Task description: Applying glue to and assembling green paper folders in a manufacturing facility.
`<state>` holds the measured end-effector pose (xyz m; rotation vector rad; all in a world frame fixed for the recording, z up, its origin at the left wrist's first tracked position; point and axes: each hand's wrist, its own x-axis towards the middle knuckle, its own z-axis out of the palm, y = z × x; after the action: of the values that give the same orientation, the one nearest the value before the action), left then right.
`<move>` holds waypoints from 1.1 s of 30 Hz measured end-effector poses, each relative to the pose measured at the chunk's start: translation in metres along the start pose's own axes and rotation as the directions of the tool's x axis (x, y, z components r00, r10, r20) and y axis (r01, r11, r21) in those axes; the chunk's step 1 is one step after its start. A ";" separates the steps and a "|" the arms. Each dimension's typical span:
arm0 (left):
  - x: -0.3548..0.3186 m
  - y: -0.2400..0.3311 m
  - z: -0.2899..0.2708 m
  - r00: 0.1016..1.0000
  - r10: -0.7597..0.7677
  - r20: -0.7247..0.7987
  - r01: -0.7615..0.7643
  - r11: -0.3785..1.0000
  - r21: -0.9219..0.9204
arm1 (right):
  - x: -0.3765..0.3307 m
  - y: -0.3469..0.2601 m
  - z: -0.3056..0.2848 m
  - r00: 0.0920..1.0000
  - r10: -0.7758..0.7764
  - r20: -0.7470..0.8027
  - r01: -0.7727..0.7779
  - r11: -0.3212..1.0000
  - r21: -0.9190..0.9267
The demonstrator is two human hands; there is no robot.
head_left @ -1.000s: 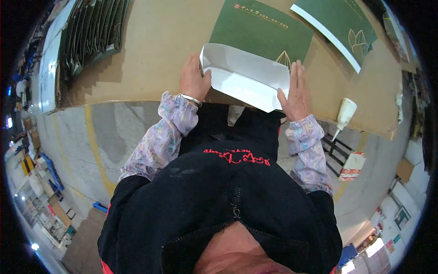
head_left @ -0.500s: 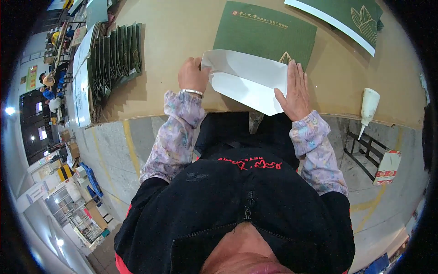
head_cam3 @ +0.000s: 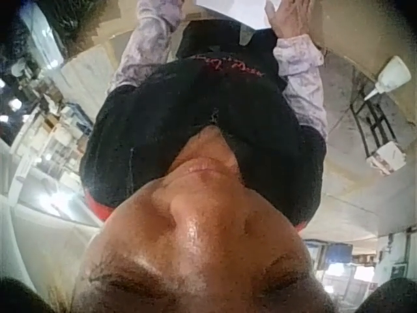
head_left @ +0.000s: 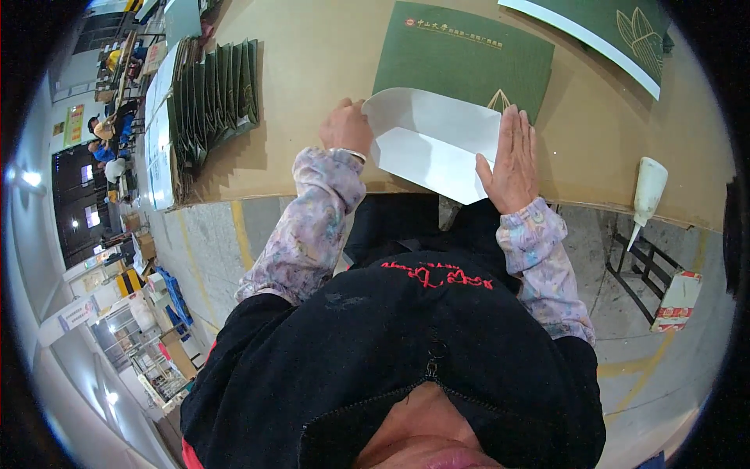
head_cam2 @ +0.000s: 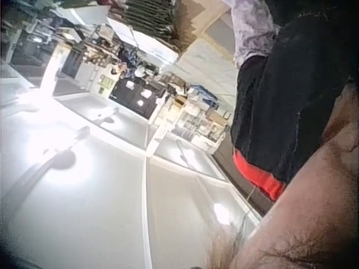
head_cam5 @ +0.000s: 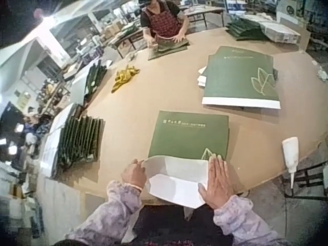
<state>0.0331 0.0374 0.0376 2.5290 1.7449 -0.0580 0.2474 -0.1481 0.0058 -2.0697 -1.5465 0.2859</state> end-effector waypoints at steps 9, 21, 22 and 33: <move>-0.007 0.020 0.018 0.977 0.079 -0.200 -0.109 0.984 -0.143 | 0.005 -0.001 0.015 0.997 0.024 -0.075 -0.023 1.000 0.021; -0.004 0.005 0.018 0.748 0.525 -0.406 -0.664 0.602 -0.444 | 0.001 0.006 0.029 0.997 -0.018 -0.077 0.008 0.991 -0.133; -0.004 0.006 0.014 0.751 0.519 -0.408 -0.660 0.601 -0.450 | 0.002 0.007 0.029 0.997 -0.014 -0.079 0.002 0.990 -0.144; -0.021 -0.020 0.026 0.786 0.608 -0.110 -0.607 0.725 -0.325 | 0.004 0.007 0.025 0.998 -0.047 -0.044 0.035 0.969 -0.243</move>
<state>0.0072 0.0225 0.0129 2.6627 0.7373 0.2565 0.2424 -0.1386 -0.0186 -2.2063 -1.6619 0.0299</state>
